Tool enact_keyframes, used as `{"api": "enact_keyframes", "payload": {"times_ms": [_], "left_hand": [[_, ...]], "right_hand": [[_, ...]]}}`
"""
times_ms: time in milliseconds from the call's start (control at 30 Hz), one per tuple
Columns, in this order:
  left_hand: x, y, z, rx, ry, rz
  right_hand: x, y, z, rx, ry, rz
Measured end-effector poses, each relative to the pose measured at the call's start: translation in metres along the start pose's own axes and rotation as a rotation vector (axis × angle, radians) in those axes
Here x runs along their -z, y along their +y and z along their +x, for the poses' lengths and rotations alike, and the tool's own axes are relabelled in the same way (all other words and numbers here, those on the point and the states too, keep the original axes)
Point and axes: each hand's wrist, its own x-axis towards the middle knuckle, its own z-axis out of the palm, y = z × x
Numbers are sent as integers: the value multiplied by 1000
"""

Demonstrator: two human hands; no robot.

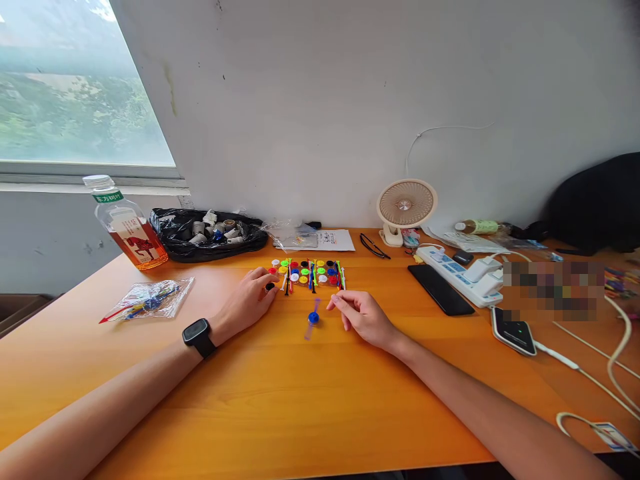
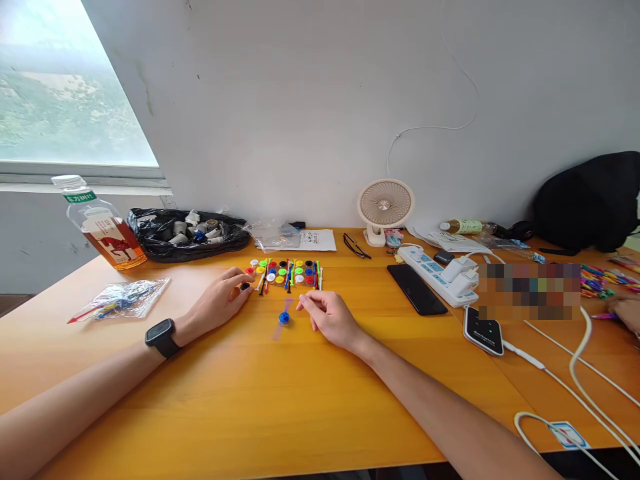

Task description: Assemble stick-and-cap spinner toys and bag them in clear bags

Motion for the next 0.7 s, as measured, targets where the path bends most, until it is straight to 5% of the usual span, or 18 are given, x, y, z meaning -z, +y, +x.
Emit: {"api": "enact_keyframes", "payload": {"times_ms": [167,467,700], "left_hand": [[6,9,-1,-39,20,-107],[8,18,0,-147,-132,11],[9,23,1,-171,-51,8]], "right_hand": [[0,-1,0,6,-7,-13],[0,-2,-3,4,-18,-25],[-1,-2,-3,37,-31,-77]]}}
